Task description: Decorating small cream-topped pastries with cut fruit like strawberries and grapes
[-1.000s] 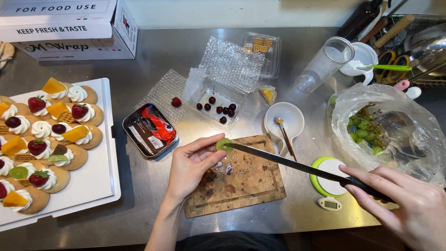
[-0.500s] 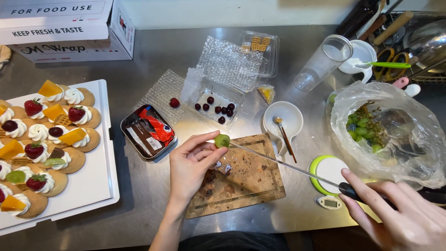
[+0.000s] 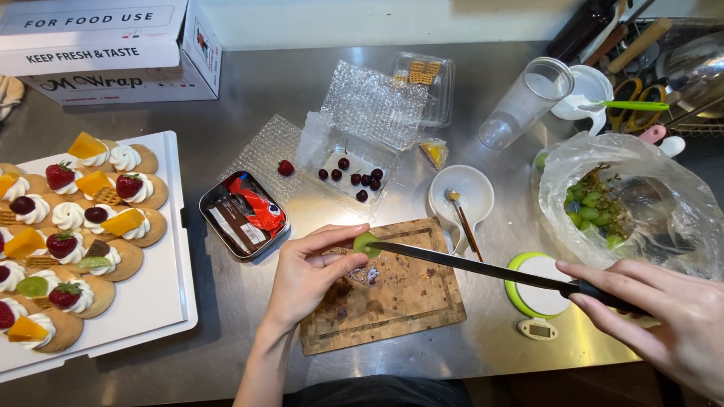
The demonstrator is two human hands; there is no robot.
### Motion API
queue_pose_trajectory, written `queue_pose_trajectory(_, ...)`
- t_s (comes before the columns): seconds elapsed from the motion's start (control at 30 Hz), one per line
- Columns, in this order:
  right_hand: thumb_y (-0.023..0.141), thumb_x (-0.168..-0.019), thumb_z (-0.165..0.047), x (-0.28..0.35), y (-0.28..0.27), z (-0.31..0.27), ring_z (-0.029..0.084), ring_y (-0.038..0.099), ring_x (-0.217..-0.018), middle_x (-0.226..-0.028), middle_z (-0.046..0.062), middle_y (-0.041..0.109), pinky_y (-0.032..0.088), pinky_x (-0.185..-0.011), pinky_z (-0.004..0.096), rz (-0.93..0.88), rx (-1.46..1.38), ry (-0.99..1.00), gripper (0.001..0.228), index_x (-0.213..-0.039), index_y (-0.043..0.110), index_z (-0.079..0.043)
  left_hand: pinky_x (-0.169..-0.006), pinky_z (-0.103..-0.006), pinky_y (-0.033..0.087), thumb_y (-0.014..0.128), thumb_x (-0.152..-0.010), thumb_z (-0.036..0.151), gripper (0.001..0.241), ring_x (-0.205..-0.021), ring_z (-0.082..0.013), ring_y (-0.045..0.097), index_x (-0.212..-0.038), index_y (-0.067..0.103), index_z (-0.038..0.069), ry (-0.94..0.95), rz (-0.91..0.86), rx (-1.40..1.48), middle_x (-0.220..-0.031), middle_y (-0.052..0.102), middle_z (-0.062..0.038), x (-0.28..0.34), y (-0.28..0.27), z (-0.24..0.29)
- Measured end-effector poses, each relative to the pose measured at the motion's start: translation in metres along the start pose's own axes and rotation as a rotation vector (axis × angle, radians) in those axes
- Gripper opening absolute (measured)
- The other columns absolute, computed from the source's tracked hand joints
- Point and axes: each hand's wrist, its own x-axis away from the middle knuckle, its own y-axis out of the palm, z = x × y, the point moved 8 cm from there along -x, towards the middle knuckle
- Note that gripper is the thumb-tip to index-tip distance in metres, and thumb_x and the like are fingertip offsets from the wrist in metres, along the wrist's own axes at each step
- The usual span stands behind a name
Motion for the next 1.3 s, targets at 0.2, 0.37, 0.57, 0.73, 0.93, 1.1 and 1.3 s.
queue_pose_trajectory(0.2, 0.069, -0.084, -0.031, -0.001, 0.016, 0.017, 0.009, 0.065, -0.061, -0.075, -0.004, 0.069, 0.050, -0.063, 0.025, 0.005, -0.181, -0.004, 0.041, -0.123, 0.077, -0.024, -0.093, -0.0314, 0.067, 0.082, -0.079, 0.002, 0.043, -0.100, -0.0224, 0.075, -0.120, 0.072, 0.000, 0.022, -0.043, 0.070, -0.116, 0.076, -0.017, -0.001, 0.003, -0.006)
queue_pose_trajectory(0.37, 0.069, -0.084, -0.029, 0.010, 0.027, 0.026, 0.010, 0.063, -0.061, -0.074, -0.002, 0.067, 0.049, -0.062, 0.023, 0.019, -0.260, -0.015, 0.041, -0.123, 0.077, -0.022, -0.094, -0.0307, 0.066, 0.082, -0.076, -0.002, 0.042, -0.101, -0.0238, 0.076, -0.117, 0.073, -0.002, -0.007, -0.030, 0.120, -0.118, 0.076, -0.019, -0.004, -0.005, -0.023)
queue_pose_trajectory(0.57, 0.074, -0.083, -0.024, 0.044, 0.098, 0.026, 0.010, 0.066, -0.072, -0.087, -0.002, 0.073, 0.050, -0.079, 0.026, 0.105, -0.251, 0.216, 0.045, -0.127, 0.075, -0.018, -0.084, -0.0322, 0.069, 0.080, -0.079, 0.002, 0.044, -0.087, -0.0250, 0.082, -0.123, 0.071, 0.002, -0.047, 0.213, 0.025, -0.121, 0.077, -0.021, -0.002, -0.047, -0.043)
queue_pose_trajectory(0.73, 0.072, -0.088, -0.034, 0.078, 0.242, 0.013, 0.023, 0.063, -0.100, -0.103, 0.006, 0.064, 0.049, -0.094, 0.036, 0.044, -0.209, 0.377, 0.055, -0.140, 0.062, -0.021, -0.089, -0.0370, 0.066, 0.075, -0.083, -0.004, 0.038, -0.089, -0.0290, 0.077, -0.119, 0.067, -0.004, -0.083, 0.431, 0.239, -0.113, 0.076, -0.025, 0.009, -0.056, -0.055)
queue_pose_trajectory(0.93, 0.066, -0.094, -0.044, 0.060, 0.317, -0.012, 0.030, 0.056, -0.102, -0.111, 0.007, 0.061, 0.047, -0.082, 0.042, -0.020, -0.050, 0.415, 0.047, -0.132, 0.058, -0.017, -0.064, -0.0313, 0.062, 0.074, -0.085, -0.001, 0.032, -0.083, -0.0271, 0.073, -0.116, 0.068, -0.004, -0.247, 0.506, 0.332, -0.115, 0.077, -0.025, 0.021, -0.041, -0.077)
queue_pose_trajectory(1.1, 0.073, -0.089, -0.030, 0.034, 0.269, 0.019, 0.016, 0.059, -0.092, -0.107, 0.006, 0.066, 0.047, -0.085, 0.031, 0.355, -0.619, 0.723, 0.057, -0.137, 0.051, -0.009, -0.069, -0.0274, 0.059, 0.071, -0.088, 0.002, 0.027, -0.080, -0.0216, 0.070, -0.114, 0.064, -0.004, -0.246, 0.532, 0.483, -0.112, 0.076, -0.026, 0.035, -0.035, -0.091)
queue_pose_trajectory(1.3, 0.077, -0.093, -0.018, -0.007, 0.243, 0.084, 0.011, 0.064, -0.074, -0.084, 0.005, 0.073, 0.054, -0.071, 0.023, 0.560, -0.825, 0.819, 0.022, -0.111, 0.074, -0.006, -0.074, -0.0321, 0.061, 0.069, -0.089, 0.003, 0.027, -0.083, -0.0260, 0.070, -0.114, 0.061, -0.004, -0.318, 0.567, 0.582, -0.115, 0.074, -0.029, 0.054, -0.028, -0.099)
